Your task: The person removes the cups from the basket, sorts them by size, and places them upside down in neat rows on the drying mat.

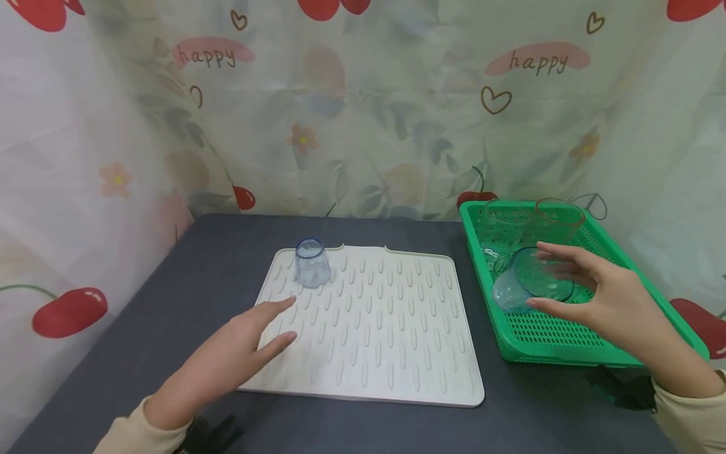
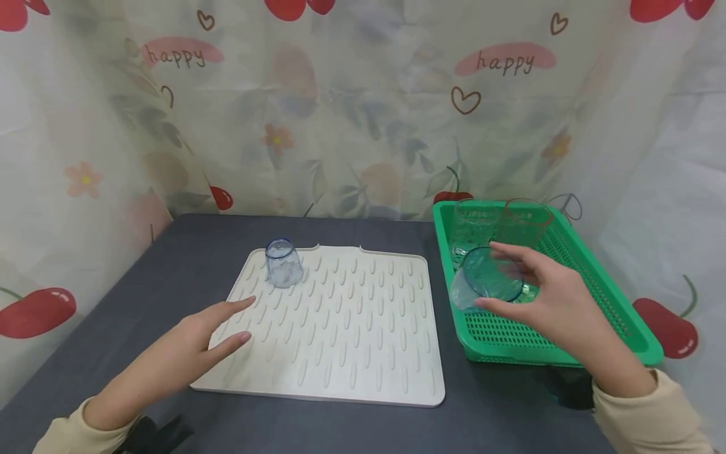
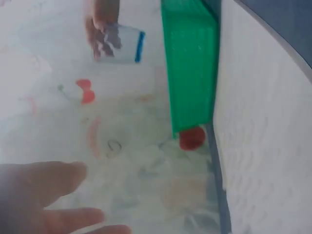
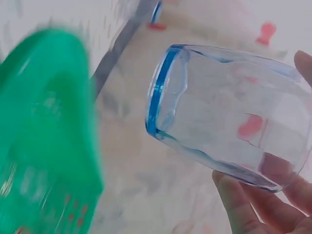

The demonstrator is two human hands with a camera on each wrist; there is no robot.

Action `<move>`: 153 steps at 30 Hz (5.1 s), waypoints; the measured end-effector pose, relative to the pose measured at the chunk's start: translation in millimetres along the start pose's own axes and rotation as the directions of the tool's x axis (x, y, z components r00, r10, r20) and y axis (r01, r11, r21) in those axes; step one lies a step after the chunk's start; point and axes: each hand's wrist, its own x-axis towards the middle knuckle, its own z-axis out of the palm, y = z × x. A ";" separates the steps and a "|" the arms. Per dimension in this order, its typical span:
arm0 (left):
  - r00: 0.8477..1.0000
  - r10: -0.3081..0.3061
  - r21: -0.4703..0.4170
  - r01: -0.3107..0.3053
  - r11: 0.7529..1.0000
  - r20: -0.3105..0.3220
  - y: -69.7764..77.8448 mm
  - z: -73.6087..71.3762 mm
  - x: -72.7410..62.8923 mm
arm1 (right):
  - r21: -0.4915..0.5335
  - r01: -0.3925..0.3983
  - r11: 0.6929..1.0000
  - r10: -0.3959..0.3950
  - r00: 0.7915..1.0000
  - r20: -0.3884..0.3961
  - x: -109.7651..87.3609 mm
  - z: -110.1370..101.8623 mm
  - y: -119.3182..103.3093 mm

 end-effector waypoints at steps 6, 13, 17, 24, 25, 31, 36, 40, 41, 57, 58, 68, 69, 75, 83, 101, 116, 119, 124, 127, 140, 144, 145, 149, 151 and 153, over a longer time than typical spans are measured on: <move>0.945 0.190 -0.184 -0.243 0.952 -0.265 30.5 2.8 3.8 | 0.102 0.214 0.971 -0.215 0.977 0.002 6.5 29.1 -42.2; 0.850 0.323 -0.369 -0.483 0.794 -0.416 62.6 22.4 15.1 | 0.209 0.304 0.930 -0.327 0.941 0.088 10.0 59.8 -71.4; 0.872 0.323 -0.455 -0.472 0.755 -0.368 74.5 32.5 20.1 | 0.237 0.289 0.928 -0.331 0.929 0.166 9.3 73.0 -80.0; 0.889 0.339 -0.493 -0.454 0.742 -0.308 83.0 44.1 23.5 | 0.267 0.268 0.926 -0.335 0.909 0.249 6.7 89.0 -85.5; 0.892 0.337 -0.499 -0.449 0.741 -0.301 83.6 45.0 23.6 | 0.270 0.265 0.926 -0.335 0.906 0.258 6.4 90.5 -85.9; 0.904 0.341 -0.555 -0.429 0.713 -0.260 84.3 51.7 23.7 | 0.276 0.236 0.932 -0.318 0.897 0.307 5.3 97.3 -87.5; 0.910 0.336 -0.599 -0.413 0.686 -0.242 82.0 57.3 24.5 | 0.262 0.205 0.943 -0.290 0.894 0.341 5.7 102.3 -88.2; 0.922 0.315 -0.610 -0.387 0.692 -0.227 80.3 60.4 25.1 | 0.257 0.190 0.948 -0.275 0.892 0.357 6.7 105.9 -88.4; 0.923 0.310 -0.609 -0.383 0.695 -0.226 80.1 60.8 25.2 | 0.253 0.191 0.948 -0.275 0.892 0.359 7.0 106.6 -88.8; 0.785 0.408 -0.421 -0.602 0.679 -0.466 72.9 57.8 27.4 | 0.332 0.254 0.908 -0.350 0.897 0.271 6.4 109.8 -92.6; 0.779 0.410 -0.419 -0.609 0.674 -0.474 72.7 56.6 27.5 | 0.342 0.273 0.899 -0.367 0.897 0.248 6.1 110.1 -92.5; 0.743 0.425 -0.431 -0.655 0.621 -0.517 72.1 49.1 26.6 | 0.405 0.335 0.851 -0.421 0.896 0.144 2.4 113.7 -91.0; 0.740 0.425 -0.435 -0.659 0.614 -0.522 72.2 48.2 26.3 | 0.408 0.322 0.854 -0.412 0.898 0.153 1.8 114.3 -90.4; 0.720 0.424 -0.468 -0.686 0.557 -0.549 75.7 39.8 24.8 | 0.397 0.246 0.884 -0.351 0.911 0.215 -1.6 119.9 -86.9; 0.718 0.430 -0.489 -0.691 0.532 -0.548 77.9 37.5 24.0 | 0.406 0.181 0.896 -0.304 0.915 0.264 -3.6 121.3 -85.4; 0.865 0.319 -0.720 -0.501 0.481 -0.389 69.4 35.8 23.0 | 0.566 0.331 0.755 -0.413 0.910 0.018 1.7 97.7 -80.5; 0.956 0.173 -0.275 -0.236 0.932 -0.236 39.8 27.6 15.9 | 0.429 0.188 0.883 -0.240 0.968 0.069 46.6 86.1 -94.3; 0.957 0.166 -0.144 -0.204 0.968 -0.240 29.8 28.8 12.0 | 0.390 0.164 0.906 -0.219 0.971 0.100 60.9 91.5 -93.1; 0.956 0.168 0.023 -0.168 0.986 -0.240 13.3 34.2 4.7 | 0.322 0.123 0.939 -0.177 0.974 0.142 85.2 104.7 -91.4; 0.959 0.167 0.093 -0.149 0.984 -0.230 3.5 38.3 0.5 | 0.285 0.108 0.952 -0.158 0.974 0.159 97.7 114.7 -91.4; 0.992 0.094 0.184 -0.076 0.980 -0.089 -19.1 61.3 -10.2 | 0.176 0.030 0.984 -0.072 0.968 0.240 132.7 163.7 -85.2; 0.996 0.069 0.193 -0.057 0.980 -0.056 -23.6 66.9 -12.0 | 0.154 0.028 0.988 -0.068 0.964 0.257 140.0 179.4 -83.3; 0.997 0.066 0.198 -0.055 0.979 -0.050 -24.8 68.4 -12.3 | 0.144 0.027 0.989 -0.065 0.963 0.260 141.4 183.1 -82.8; 0.999 0.044 0.215 -0.041 0.976 -0.008 -28.5 72.8 -13.4 | 0.117 0.001 0.993 -0.034 0.958 0.283 145.7 196.5 -80.7; 0.999 0.030 0.215 -0.033 0.976 0.019 -29.6 73.7 -13.9 | 0.102 -0.010 0.995 -0.020 0.956 0.292 147.8 202.8 -79.6; 0.999 0.013 0.215 -0.022 0.976 0.044 -30.7 74.1 -14.2 | 0.089 -0.016 0.996 -0.011 0.956 0.294 150.4 208.9 -78.5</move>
